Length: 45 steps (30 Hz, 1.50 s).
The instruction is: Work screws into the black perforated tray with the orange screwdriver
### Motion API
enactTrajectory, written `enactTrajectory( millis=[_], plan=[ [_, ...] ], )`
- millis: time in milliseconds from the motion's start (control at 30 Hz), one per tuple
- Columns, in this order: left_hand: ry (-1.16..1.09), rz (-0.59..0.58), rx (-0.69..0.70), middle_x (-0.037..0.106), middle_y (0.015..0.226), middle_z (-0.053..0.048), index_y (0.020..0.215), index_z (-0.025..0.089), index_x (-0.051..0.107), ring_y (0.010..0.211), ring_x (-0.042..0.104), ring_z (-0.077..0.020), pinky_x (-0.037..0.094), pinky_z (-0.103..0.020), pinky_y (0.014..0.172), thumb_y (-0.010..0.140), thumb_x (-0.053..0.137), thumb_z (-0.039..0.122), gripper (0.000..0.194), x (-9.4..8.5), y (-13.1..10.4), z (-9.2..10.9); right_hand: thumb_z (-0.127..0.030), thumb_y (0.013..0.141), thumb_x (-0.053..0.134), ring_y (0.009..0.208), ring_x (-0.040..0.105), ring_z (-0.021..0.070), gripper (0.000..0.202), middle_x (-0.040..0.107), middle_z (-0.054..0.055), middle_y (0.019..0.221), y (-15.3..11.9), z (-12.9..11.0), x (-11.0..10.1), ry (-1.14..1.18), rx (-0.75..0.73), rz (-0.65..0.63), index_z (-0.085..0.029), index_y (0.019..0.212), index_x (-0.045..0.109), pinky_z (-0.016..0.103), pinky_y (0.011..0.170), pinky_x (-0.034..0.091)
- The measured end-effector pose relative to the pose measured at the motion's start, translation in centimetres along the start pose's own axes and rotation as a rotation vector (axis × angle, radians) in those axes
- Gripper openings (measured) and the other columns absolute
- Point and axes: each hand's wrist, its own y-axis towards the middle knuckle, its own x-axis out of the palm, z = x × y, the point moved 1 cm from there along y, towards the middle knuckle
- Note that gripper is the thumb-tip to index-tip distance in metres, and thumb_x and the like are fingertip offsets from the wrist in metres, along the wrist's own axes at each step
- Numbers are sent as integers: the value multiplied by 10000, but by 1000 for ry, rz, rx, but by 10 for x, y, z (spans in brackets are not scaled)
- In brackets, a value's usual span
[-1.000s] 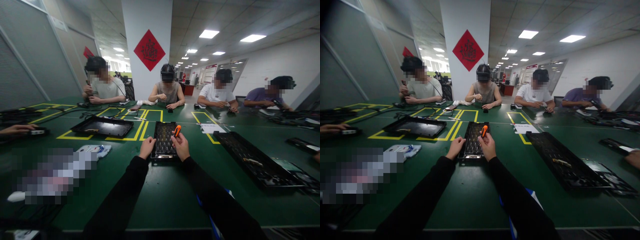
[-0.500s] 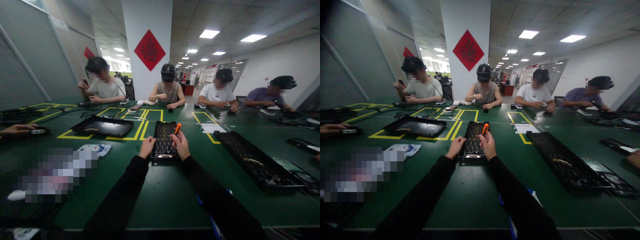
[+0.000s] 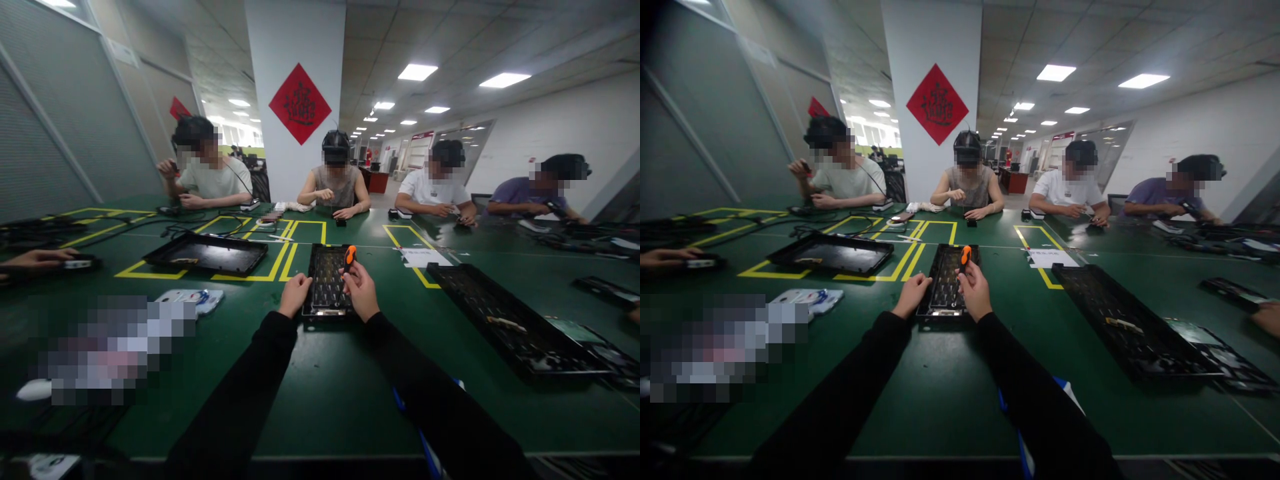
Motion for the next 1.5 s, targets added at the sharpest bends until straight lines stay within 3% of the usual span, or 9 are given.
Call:
enactTrajectory(
  millis=[333, 467, 733, 1100, 1300, 1500],
  plan=[
    [-4, 8, 6, 378, 509, 42, 521, 177, 323, 533, 383, -99, 260, -223, 519, 767, 418, 393, 341, 0, 0, 0, -336, 743, 569, 520, 413, 60, 379, 515, -4, 774, -4, -4, 1, -123, -29, -17, -192, 1093, 553, 190, 467, 388],
    [10, -9, -11, 389, 518, 44, 526, 177, 332, 540, 393, -99, 270, -223, 529, 771, 419, 386, 333, 0, 0, 1, -330, 716, 599, 535, 416, 57, 341, 492, 0, 794, -1, -2, -2, -155, -75, 9, -181, 1023, 597, 183, 465, 375],
    [14, -12, -2, 373, 509, 47, 524, 176, 320, 531, 382, -95, 257, -223, 519, 774, 416, 386, 340, 0, 1, 0, -351, 739, 559, 482, 439, 54, 386, 595, 35, 875, 2, 4, -1, 13, 29, -6, -187, 1081, 492, 188, 426, 375],
    [11, -9, -1, 392, 520, 45, 531, 177, 345, 536, 386, -95, 264, -225, 523, 769, 419, 392, 330, 0, 0, -1, -344, 732, 576, 479, 443, 42, 366, 540, 2, 796, 1, 3, -2, -54, 15, 9, -189, 1060, 528, 173, 413, 356],
    [17, -7, -8, 392, 522, 43, 529, 179, 327, 538, 391, -97, 263, -225, 522, 768, 423, 393, 335, 1, 0, -1, -333, 782, 507, 444, 427, 38, 387, 582, 25, 894, 2, 5, -3, 9, -3, 22, -213, 1145, 443, 192, 408, 362],
    [20, -1, 2, 382, 515, 45, 529, 178, 330, 532, 378, -96, 253, -225, 520, 772, 422, 388, 335, 1, 1, -2, -342, 767, 524, 456, 426, 41, 326, 586, 16, 861, 0, 3, -2, -21, -4, 8, -197, 1059, 500, 191, 420, 371]
  ],
)
